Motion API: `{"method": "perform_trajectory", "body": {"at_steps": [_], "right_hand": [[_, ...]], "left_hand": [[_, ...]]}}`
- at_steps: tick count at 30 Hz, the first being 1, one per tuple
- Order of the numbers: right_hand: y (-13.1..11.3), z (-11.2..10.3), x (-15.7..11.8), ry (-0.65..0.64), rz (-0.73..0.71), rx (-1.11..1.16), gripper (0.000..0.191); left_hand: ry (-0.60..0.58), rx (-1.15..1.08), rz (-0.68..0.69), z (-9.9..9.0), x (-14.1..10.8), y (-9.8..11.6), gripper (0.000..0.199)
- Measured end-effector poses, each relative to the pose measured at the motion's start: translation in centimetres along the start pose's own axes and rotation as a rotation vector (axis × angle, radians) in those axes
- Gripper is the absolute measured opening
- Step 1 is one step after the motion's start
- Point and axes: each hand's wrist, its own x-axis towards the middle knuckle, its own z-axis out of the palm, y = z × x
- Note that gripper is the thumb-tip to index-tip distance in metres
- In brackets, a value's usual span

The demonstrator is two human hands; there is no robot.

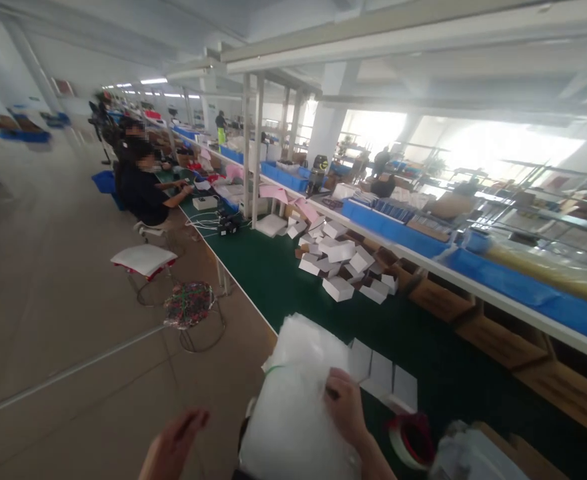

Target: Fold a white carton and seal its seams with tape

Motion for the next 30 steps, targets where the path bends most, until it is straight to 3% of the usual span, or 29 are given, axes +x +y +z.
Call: {"method": "perform_trajectory", "body": {"at_steps": [5, 7, 9, 13, 19, 25, 30], "right_hand": [[-1.3, 5.0, 7.7, 0.180, -0.348, -0.042, 0.041], [-1.3, 5.9, 11.1, 0.207, -0.421, -0.026, 0.040], [-1.0, 6.7, 14.1, 0.232, -0.453, 0.016, 0.041], [0.3, 8.3, 18.6, 0.292, -0.410, 0.068, 0.042], [2.3, 12.5, 22.6, 0.333, -0.258, 0.065, 0.040], [4.4, 18.4, 27.1, 0.187, -0.054, -0.046, 0.030], [6.0, 24.2, 33.8, 0.077, 0.179, -0.062, 0.028]], "left_hand": [[0.062, -0.059, 0.303, 1.0, 9.6, 14.8, 0.034], [0.046, -0.051, 0.379, 1.6, 13.5, 18.5, 0.031], [-0.001, -0.021, 0.384, 2.3, 17.2, 20.2, 0.029], [-0.130, 0.007, 0.265, 3.7, 23.1, 20.6, 0.023], [-0.234, -0.015, 0.191, 5.9, 30.3, 19.7, 0.020], [-0.293, 0.017, 0.140, 7.2, 40.0, 19.0, 0.022], [-0.378, 0.047, 0.176, 7.0, 49.8, 19.9, 0.018]]}}
